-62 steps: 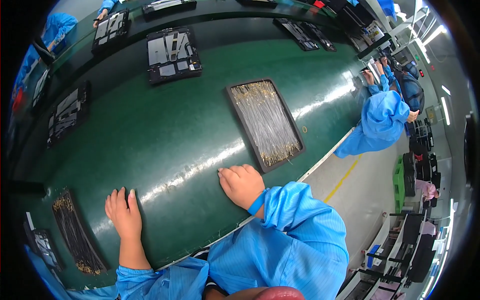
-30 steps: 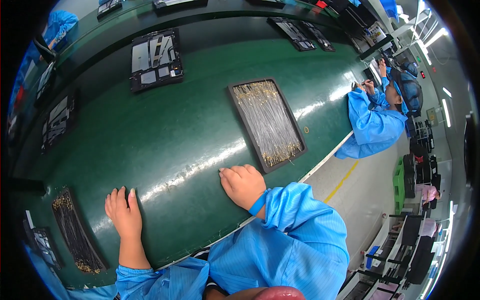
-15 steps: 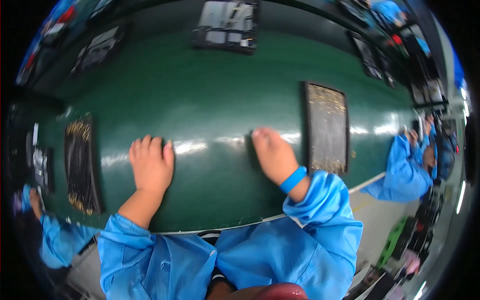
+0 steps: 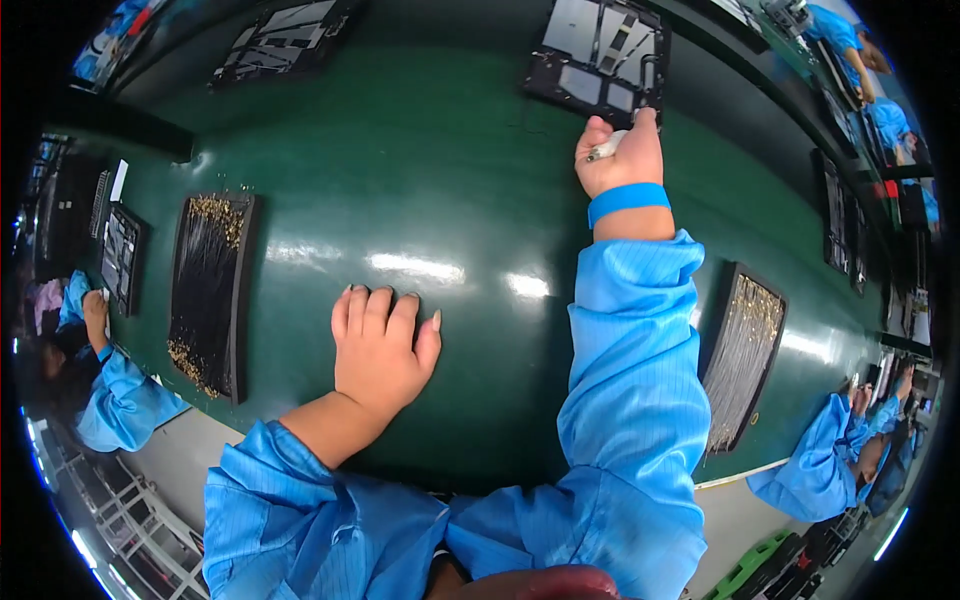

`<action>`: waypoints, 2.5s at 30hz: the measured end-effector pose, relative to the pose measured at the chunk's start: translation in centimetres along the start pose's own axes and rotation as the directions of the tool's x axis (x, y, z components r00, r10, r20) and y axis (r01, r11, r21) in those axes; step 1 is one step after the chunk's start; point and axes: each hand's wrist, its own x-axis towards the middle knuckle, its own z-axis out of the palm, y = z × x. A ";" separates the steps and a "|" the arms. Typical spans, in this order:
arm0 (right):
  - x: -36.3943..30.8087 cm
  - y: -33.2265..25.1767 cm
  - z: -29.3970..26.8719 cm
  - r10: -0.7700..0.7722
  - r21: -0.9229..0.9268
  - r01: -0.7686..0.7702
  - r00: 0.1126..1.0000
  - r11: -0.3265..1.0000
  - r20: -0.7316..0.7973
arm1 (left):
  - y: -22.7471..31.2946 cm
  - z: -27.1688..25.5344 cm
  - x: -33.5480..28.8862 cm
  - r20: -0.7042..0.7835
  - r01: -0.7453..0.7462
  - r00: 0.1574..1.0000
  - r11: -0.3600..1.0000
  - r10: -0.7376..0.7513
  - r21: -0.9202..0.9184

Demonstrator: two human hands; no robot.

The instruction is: The person assembles internal components for tablets by placing a battery, circuit board, and internal cables into a tablet housing, then connecting them with connectors. A plastic spudger is used to manipulate the components.

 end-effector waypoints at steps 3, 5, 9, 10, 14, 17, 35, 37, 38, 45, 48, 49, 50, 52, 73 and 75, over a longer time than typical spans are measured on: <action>1.0 -0.1 -0.4 -0.055 -0.127 0.057 0.998 0.990 0.019 | 0.0 -0.2 -0.3 -0.006 0.005 1.000 1.000 -0.005 -0.015; -0.1 0.2 -0.7 -0.046 -0.188 0.047 0.999 0.981 0.009 | -0.1 -0.1 -0.5 -0.021 -0.001 1.000 0.999 0.000 -0.040; -5.5 2.2 -4.0 0.211 -0.318 -0.167 0.971 0.933 0.109 | -0.6 0.0 -1.2 0.005 0.034 0.999 0.998 -0.033 -0.058; -7.5 3.0 -5.5 0.291 -0.344 -0.234 0.949 0.909 0.124 | -0.8 0.0 -1.1 -0.036 0.029 0.999 0.997 -0.031 -0.072; -16.0 4.6 -11.0 0.454 -0.388 -0.378 0.883 0.841 0.122 | -0.3 -1.3 -0.9 0.233 0.460 0.863 0.504 -0.448 -0.731; -20.8 5.3 -13.6 0.406 -0.467 -0.292 0.899 0.835 0.164 | 2.4 -4.6 -0.9 0.750 0.527 0.647 -0.628 -0.140 -0.572; -23.1 7.7 -19.6 0.927 -0.994 -0.013 0.364 0.107 0.095 | -6.8 -4.5 0.4 -0.157 0.287 0.930 0.923 -0.333 -0.257; -22.9 7.3 -19.9 0.903 -0.989 -0.070 0.419 0.132 0.091 | -11.8 -5.2 0.2 -0.201 0.441 0.864 0.886 -0.462 -0.140; -22.8 7.2 -19.7 0.920 -0.988 -0.070 0.377 0.141 0.104 | -15.2 -5.5 -0.6 -0.202 0.515 0.843 0.856 -0.499 0.037; -22.4 6.5 -18.9 0.904 -0.996 0.007 0.420 0.092 0.086 | -20.5 -5.9 -2.8 -0.070 0.682 0.730 0.731 -0.680 0.005; -22.3 6.4 -19.0 0.902 -0.995 0.018 0.420 0.099 0.097 | -19.5 -6.3 -2.7 -0.117 0.639 0.757 0.766 -0.643 -0.075; -22.2 6.2 -18.9 0.900 -0.996 0.032 0.425 0.088 0.093 | -18.8 -6.8 -2.7 -0.122 0.643 0.754 0.763 -0.646 -0.069; -22.1 6.1 -18.8 0.902 -0.995 0.032 0.420 0.092 0.097 | -18.0 -7.2 -2.5 -0.178 0.585 0.793 0.810 -0.583 -0.044; -21.9 6.0 -18.5 0.911 -0.996 0.021 0.403 0.087 0.088 | -16.7 -7.6 -2.7 -0.306 0.459 0.847 0.888 -0.435 0.008; -23.8 4.0 -17.2 0.403 -0.896 0.091 0.870 0.435 0.284 | -1.9 -7.1 -7.7 -0.200 -0.437 0.899 0.827 0.389 -0.355; -23.8 3.9 -17.3 0.388 -0.885 0.102 0.871 0.455 0.300 | -1.8 -6.7 -8.1 -0.203 -0.438 0.898 0.826 0.390 -0.354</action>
